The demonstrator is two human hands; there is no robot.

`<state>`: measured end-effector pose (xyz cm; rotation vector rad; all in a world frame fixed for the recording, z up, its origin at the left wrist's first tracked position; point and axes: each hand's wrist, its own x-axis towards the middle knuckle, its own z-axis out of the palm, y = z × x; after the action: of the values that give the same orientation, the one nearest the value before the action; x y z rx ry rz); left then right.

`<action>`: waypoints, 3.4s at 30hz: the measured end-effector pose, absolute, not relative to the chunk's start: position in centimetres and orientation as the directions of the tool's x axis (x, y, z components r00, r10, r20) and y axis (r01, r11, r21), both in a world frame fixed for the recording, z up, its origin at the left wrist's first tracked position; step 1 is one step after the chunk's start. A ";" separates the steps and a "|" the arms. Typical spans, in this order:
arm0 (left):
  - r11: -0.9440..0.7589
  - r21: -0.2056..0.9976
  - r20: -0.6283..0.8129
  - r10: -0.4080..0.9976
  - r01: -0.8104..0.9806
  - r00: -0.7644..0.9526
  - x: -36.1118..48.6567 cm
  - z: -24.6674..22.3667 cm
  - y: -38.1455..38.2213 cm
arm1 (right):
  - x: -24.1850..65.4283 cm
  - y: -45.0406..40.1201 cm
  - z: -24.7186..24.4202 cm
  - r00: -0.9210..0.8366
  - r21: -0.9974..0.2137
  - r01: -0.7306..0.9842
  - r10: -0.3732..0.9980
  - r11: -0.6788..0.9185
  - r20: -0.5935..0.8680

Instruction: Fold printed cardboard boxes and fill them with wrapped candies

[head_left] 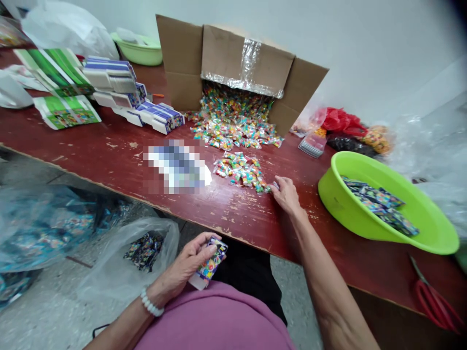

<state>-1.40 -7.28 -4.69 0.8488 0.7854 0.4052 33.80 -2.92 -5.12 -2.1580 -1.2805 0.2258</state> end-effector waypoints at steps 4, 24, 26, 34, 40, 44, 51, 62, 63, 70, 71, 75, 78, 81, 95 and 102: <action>0.501 0.851 -0.473 0.599 0.158 0.646 -4.2 -6.0 -6.0 | 36.6 -3.0 -6.7 0.506 -0.618 0.701 0.859 -0.357 0.078; 0.607 0.738 -0.482 0.779 -0.294 0.400 -2.4 -2.4 -3.6 | 17.1 -13.8 -2.7 0.226 -0.988 0.015 0.963 -0.152 -0.145; 0.586 0.751 -0.459 0.795 -0.306 0.396 -2.3 -2.1 -3.8 | 16.0 -13.7 -3.1 0.241 -0.988 0.054 0.962 -0.142 -0.125; 0.566 0.823 -0.450 0.600 0.047 0.661 -2.7 -2.8 -5.6 | 16.2 -12.5 -2.9 0.309 -0.975 0.213 0.951 -0.069 0.000; 0.576 0.816 -0.367 0.468 0.037 0.804 -1.8 -3.2 -6.5 | 16.4 -11.9 -1.9 0.170 -0.928 0.373 0.981 0.026 0.096; 0.567 0.822 -0.302 0.499 -0.043 0.812 -1.3 -2.9 -6.3 | 16.8 -12.1 -1.7 0.195 -0.942 0.315 0.963 0.117 0.185; 0.637 0.767 -0.420 0.582 -0.070 0.696 -0.4 -2.6 -6.6 | 16.6 -11.8 -2.4 0.119 -0.968 -0.218 0.981 -0.125 -0.153; 0.754 0.657 -0.528 0.478 -0.019 0.702 -0.8 -2.7 -6.2 | 16.1 -11.4 -3.2 0.045 -0.904 -0.363 0.965 -0.226 -0.260; 0.773 0.634 -0.538 0.466 -0.028 0.702 -0.7 -2.6 -6.2 | 16.2 -11.4 -3.4 0.067 -0.888 -0.397 0.958 -0.232 -0.280; 0.718 0.695 -0.554 0.572 -0.042 0.605 0.0 -2.5 -6.8 | 15.5 -11.4 -4.0 -0.047 -0.742 -0.583 0.925 -0.331 -0.376; 0.704 0.708 -0.546 0.590 -0.048 0.595 0.0 -2.5 -6.9 | 15.3 -11.4 -3.9 0.021 -0.788 -0.550 0.939 -0.276 -0.344; 0.774 0.628 -0.541 0.507 -0.079 0.671 -0.1 -2.2 -6.5 | 15.6 -11.6 -3.3 0.243 -0.995 -0.051 0.967 0.091 0.076; 0.845 0.530 -0.547 0.408 -0.076 0.731 -0.2 -2.1 -6.2 | 16.5 -11.6 -2.6 0.059 -0.932 0.250 0.956 0.264 0.286; 0.816 0.573 -0.557 0.459 -0.080 0.693 -0.1 -2.4 -6.3 | 17.0 -11.3 -2.4 0.019 -0.967 0.177 0.981 0.186 0.192; 0.708 0.707 -0.579 0.586 -0.010 0.567 0.6 -2.7 -6.9 | 16.2 -10.4 -3.5 0.147 -0.992 -0.084 0.983 -0.095 -0.107; 0.772 0.630 -0.597 0.546 -0.078 0.588 0.3 -3.2 -6.2 | 15.6 -11.4 -3.7 0.050 -0.970 0.188 0.985 0.154 0.166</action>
<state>0.33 -6.22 -3.21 0.5958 0.8753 0.3894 15.63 -11.42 -3.74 -1.2493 -1.3648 0.9476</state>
